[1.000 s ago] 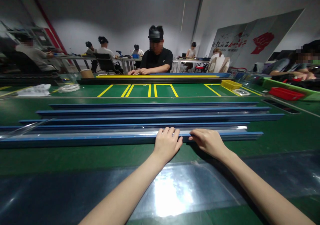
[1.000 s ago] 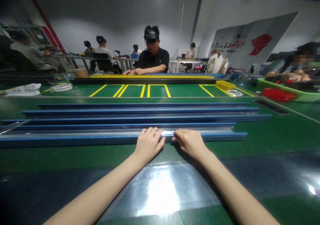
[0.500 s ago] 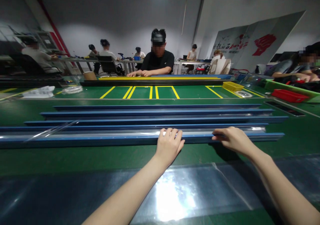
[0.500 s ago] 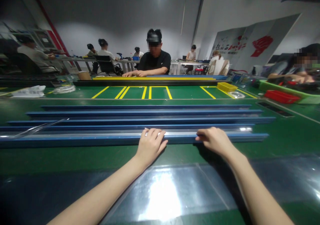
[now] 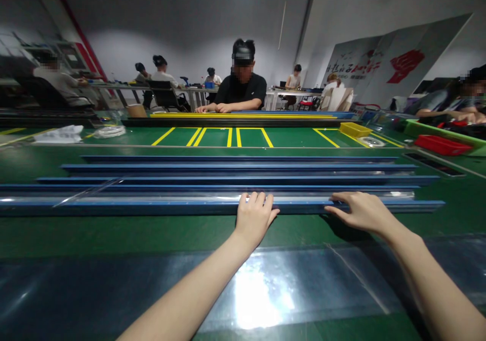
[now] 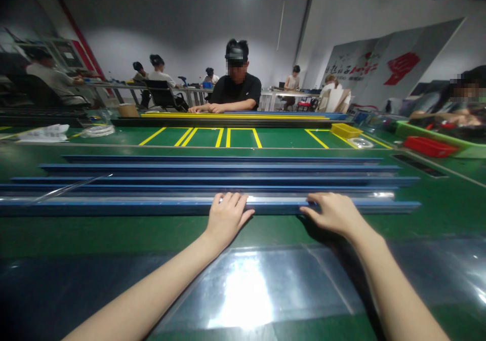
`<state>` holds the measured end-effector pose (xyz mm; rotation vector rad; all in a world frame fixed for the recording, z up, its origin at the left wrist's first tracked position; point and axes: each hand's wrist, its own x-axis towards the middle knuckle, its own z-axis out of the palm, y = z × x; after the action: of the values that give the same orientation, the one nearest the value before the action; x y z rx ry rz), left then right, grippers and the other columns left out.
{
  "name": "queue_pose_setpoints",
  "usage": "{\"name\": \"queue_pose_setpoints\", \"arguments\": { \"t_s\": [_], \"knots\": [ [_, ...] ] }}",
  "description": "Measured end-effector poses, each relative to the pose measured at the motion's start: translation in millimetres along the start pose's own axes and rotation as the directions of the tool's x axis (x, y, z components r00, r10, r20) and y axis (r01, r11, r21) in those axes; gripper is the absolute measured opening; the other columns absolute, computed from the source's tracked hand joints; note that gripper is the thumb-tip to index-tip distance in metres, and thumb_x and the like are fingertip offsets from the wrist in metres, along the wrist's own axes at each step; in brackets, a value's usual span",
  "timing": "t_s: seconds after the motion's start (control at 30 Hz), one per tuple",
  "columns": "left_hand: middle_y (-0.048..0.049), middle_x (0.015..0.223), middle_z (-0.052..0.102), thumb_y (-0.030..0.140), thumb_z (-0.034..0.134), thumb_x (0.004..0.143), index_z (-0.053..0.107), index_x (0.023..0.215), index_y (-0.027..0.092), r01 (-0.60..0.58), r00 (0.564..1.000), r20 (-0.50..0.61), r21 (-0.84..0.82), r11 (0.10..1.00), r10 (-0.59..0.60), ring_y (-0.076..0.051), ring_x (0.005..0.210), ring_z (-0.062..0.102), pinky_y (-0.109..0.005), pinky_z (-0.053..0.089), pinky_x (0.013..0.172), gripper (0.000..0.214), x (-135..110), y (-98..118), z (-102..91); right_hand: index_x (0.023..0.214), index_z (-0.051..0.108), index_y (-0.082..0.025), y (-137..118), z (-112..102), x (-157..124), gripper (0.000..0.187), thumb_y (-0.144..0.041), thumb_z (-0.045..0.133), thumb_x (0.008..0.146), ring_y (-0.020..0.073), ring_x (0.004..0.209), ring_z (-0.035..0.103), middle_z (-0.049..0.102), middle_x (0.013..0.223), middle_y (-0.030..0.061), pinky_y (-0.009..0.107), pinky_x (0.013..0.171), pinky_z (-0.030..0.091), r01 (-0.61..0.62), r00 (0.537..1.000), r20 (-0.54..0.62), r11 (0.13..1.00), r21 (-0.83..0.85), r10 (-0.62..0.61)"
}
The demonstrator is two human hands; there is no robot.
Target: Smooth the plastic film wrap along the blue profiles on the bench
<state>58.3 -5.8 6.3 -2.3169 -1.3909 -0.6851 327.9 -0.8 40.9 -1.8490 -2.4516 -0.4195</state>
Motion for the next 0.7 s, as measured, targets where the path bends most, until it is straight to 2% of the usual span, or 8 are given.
{"name": "queue_pose_setpoints", "arguments": {
  "t_s": [0.13,0.37,0.5,0.7],
  "knots": [
    [-0.0027,0.081,0.060,0.041,0.053,0.080,0.055,0.095,0.018,0.007,1.000,0.012,-0.006,1.000,-0.007,-0.019,0.079,0.053,-0.035,0.032,0.072,0.028,0,0,0.2,0.092,0.062,-0.021,-16,2,3,0.039,-0.049,0.037,0.083,0.0212,0.077,0.062,0.067,0.090,0.0067,0.028,0.058,0.042,0.093,0.995,-0.050,0.995,0.043,-0.090],
    [-0.0026,0.078,0.061,0.041,0.055,0.079,0.056,0.087,0.017,0.017,1.000,0.012,-0.036,0.999,-0.017,-0.019,0.076,0.053,-0.034,0.031,0.069,0.025,0,0,1.8,0.086,0.058,-0.021,-37,-1,6,0.025,-0.037,0.038,0.087,0.0149,0.070,0.056,0.062,0.083,0.0050,0.024,0.055,0.037,0.253,0.951,-0.198,0.966,0.061,-0.237],
    [-0.0026,0.075,0.061,0.041,0.054,0.079,0.056,0.079,0.017,0.022,1.000,0.017,-0.046,0.999,-0.021,-0.019,0.075,0.053,-0.034,0.031,0.069,0.024,0,0,1.9,0.084,0.056,-0.021,-38,-1,6,0.020,-0.033,0.040,0.086,0.0145,0.069,0.053,0.058,0.081,0.0048,0.023,0.055,0.036,0.278,0.937,-0.237,0.958,0.065,-0.256],
    [-0.0027,0.074,0.062,0.041,0.055,0.079,0.056,0.078,0.017,0.031,0.999,0.023,-0.059,0.998,-0.029,-0.019,0.075,0.054,-0.034,0.031,0.069,0.024,1,1,2.1,0.080,0.054,-0.020,-37,2,7,0.019,-0.031,0.040,0.087,0.0146,0.068,0.051,0.055,0.078,0.0044,0.024,0.056,0.036,0.270,0.943,-0.225,0.959,0.083,-0.246]
  ]
}}
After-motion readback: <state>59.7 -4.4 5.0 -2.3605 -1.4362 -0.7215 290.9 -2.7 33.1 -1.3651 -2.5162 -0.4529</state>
